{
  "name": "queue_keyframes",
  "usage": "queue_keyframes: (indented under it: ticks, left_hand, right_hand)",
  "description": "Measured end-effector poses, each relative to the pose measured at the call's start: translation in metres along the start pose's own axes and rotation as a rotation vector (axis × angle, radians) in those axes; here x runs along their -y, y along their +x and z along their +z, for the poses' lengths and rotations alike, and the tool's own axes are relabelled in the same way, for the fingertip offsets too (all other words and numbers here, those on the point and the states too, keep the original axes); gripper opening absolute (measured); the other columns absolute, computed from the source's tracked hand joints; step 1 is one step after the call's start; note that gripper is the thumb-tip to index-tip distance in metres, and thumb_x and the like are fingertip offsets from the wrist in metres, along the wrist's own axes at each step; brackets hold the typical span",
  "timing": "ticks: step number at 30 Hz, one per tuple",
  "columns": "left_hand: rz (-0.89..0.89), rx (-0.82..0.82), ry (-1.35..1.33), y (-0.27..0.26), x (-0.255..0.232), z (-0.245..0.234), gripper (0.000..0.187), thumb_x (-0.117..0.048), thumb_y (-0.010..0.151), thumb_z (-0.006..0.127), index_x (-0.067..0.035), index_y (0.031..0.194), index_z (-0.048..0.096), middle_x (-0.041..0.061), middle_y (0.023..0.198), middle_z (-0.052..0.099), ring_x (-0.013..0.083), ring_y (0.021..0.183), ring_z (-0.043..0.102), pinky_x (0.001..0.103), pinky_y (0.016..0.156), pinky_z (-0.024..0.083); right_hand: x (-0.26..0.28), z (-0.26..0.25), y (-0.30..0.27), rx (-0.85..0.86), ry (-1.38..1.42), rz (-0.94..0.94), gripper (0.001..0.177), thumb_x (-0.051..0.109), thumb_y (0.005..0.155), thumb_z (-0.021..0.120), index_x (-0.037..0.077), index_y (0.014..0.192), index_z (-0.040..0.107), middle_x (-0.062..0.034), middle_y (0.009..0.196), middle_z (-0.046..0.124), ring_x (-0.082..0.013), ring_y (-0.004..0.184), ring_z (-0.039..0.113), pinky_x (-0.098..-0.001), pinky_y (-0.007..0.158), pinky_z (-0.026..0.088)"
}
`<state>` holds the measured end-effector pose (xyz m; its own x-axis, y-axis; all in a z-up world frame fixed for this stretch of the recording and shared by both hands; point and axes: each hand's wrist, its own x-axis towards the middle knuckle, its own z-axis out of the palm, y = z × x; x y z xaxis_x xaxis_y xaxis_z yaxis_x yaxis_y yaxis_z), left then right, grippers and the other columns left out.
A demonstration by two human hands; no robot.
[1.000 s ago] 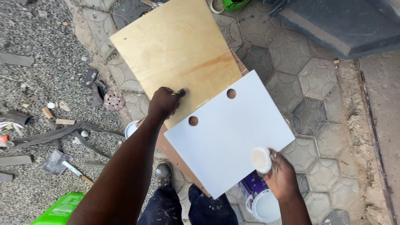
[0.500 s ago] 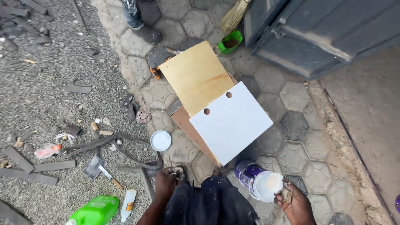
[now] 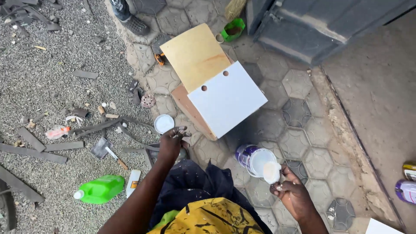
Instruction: Applying white paint to furniture panels using a small sponge applicator
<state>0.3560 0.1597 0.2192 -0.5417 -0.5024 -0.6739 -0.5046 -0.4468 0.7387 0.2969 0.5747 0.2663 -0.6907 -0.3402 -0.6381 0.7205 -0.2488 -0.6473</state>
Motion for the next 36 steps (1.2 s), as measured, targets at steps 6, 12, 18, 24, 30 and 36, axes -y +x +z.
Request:
queue_keyframes:
  ticks: [6,12,18,24,30,36]
  left_hand:
    - [0.038,0.068,-0.027,-0.046,-0.032,0.046,0.033,-0.021,0.105,0.051,-0.001,0.115,0.076,0.013,0.102,0.081,0.0187,0.071,0.072,0.028,0.060,0.051]
    - [-0.039,0.023,-0.280,-0.017,-0.036,0.064,0.053,-0.041,0.110,0.036,-0.005,0.124,0.073,0.012,0.113,0.079,0.0223,0.094,0.076,0.033,0.077,0.059]
    - [0.013,0.146,-0.442,0.002,-0.070,0.058,0.087,-0.067,0.093,0.026,-0.003,0.141,0.059,0.020,0.140,0.067,0.0329,0.130,0.065,0.041,0.113,0.048]
    - [0.056,0.265,-0.532,0.042,-0.119,0.052,0.083,-0.055,0.102,0.010,0.000,0.149,0.050,0.026,0.146,0.059,0.0316,0.138,0.058,0.041,0.122,0.040]
    - [0.104,0.528,-0.421,0.138,-0.123,0.044,0.085,-0.064,0.103,0.015,-0.002,0.159,0.036,0.025,0.160,0.043,0.0446,0.152,0.032,0.054,0.127,0.018]
    - [-0.038,0.576,-0.231,0.207,-0.156,0.055,0.088,-0.065,0.103,0.011,0.000,0.158,0.035,0.027,0.157,0.046,0.0453,0.150,0.038,0.053,0.127,0.021]
  right_hand:
    - [-0.004,-0.026,-0.057,-0.233,-0.018,-0.107,0.060,-0.008,0.077,0.057,0.010,0.134,0.049,-0.0161,0.115,0.051,-0.0203,0.082,0.039,-0.0315,0.061,0.029]
    - [-0.030,-0.068,-0.044,-0.365,-0.069,-0.029,0.059,-0.003,0.082,0.060,0.007,0.139,0.052,-0.0105,0.093,0.048,-0.0179,0.075,0.042,-0.0302,0.056,0.031]
    - [0.000,-0.050,0.010,-0.178,-0.002,-0.148,0.050,0.007,0.088,0.063,-0.002,0.136,0.053,-0.0214,0.110,0.065,-0.0316,0.103,0.061,-0.0449,0.101,0.048]
    - [0.074,0.022,0.058,0.190,0.055,-0.409,0.043,0.037,0.089,0.077,0.011,0.121,0.067,-0.0195,0.135,0.064,-0.0357,0.131,0.059,-0.0438,0.107,0.042]
    - [0.059,0.049,0.137,0.066,0.117,-0.368,0.044,0.041,0.097,0.056,0.012,0.130,0.062,-0.0199,0.155,0.055,-0.0376,0.145,0.049,-0.0495,0.116,0.036]
    - [0.025,0.064,0.205,-0.112,0.296,-0.306,0.050,0.034,0.097,0.051,0.005,0.138,0.053,-0.0229,0.154,0.052,-0.0418,0.143,0.048,-0.0559,0.116,0.036]
